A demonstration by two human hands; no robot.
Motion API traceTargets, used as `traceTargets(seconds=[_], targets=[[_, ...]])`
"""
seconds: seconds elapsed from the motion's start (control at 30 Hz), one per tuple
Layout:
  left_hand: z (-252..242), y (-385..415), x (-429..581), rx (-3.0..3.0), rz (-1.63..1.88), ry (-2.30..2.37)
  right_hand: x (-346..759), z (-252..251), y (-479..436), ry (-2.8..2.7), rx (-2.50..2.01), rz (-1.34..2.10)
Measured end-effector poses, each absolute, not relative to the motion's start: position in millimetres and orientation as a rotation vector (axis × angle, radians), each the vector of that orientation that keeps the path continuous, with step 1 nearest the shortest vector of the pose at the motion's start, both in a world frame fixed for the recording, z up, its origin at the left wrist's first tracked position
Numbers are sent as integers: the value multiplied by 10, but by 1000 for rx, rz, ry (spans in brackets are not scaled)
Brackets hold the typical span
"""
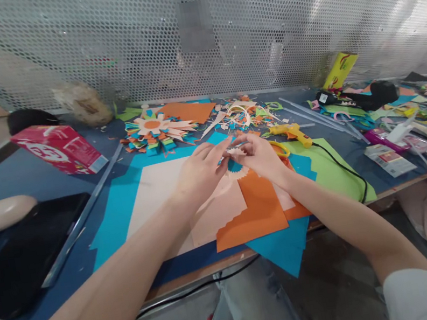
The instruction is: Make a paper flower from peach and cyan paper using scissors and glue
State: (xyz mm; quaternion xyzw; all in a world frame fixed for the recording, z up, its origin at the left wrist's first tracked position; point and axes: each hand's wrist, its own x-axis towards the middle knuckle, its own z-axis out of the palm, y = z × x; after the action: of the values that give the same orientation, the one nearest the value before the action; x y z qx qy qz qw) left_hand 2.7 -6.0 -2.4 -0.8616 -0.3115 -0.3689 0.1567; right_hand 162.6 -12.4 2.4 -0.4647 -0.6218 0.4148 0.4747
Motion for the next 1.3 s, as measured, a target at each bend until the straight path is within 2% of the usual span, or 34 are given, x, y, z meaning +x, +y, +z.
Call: traceTargets(seconds=[0.37, 0.47, 0.63, 0.73, 0.83, 0.93, 1.03, 1.07, 1.13, 1.2, 1.3], targets=[[-49, -10, 58, -2435, -943, -817, 1632, 6, -95, -1497, -1091, 1039], [10, -20, 25, -2550, -1056, -932, 1633, 28, -105, -1481, -1114, 1034], [141, -69, -72, -2555, -1359, -1391, 1668, 72, -117, -1536, -1184, 944], [156, -109, -62, -2619, -1460, -1421, 1711, 83, -91, -1488, -1165, 976], [150, -240, 26, -2923, -1520, -1297, 1751, 88, -50, -1399, -1096, 1031], [172, -475, 138, -3360, -1309, -997, 1766, 101, -25, -1350, -1061, 1037], [217, -695, 219, -3849, -819, -666, 1760, 124, -32, -1336, -1053, 1028], [232, -740, 234, -3898, -762, -548, 1757, 135, -41, -1343, -1046, 1025], [252, -771, 243, -3864, -835, -366, 1751, 159, -67, -1364, -1037, 1014], [252, -731, 223, -3686, -1070, -363, 1747, 185, -100, -1372, -1034, 999], [225, -587, 157, -3116, -1542, -774, 1733, 215, -152, -1352, -994, 982]])
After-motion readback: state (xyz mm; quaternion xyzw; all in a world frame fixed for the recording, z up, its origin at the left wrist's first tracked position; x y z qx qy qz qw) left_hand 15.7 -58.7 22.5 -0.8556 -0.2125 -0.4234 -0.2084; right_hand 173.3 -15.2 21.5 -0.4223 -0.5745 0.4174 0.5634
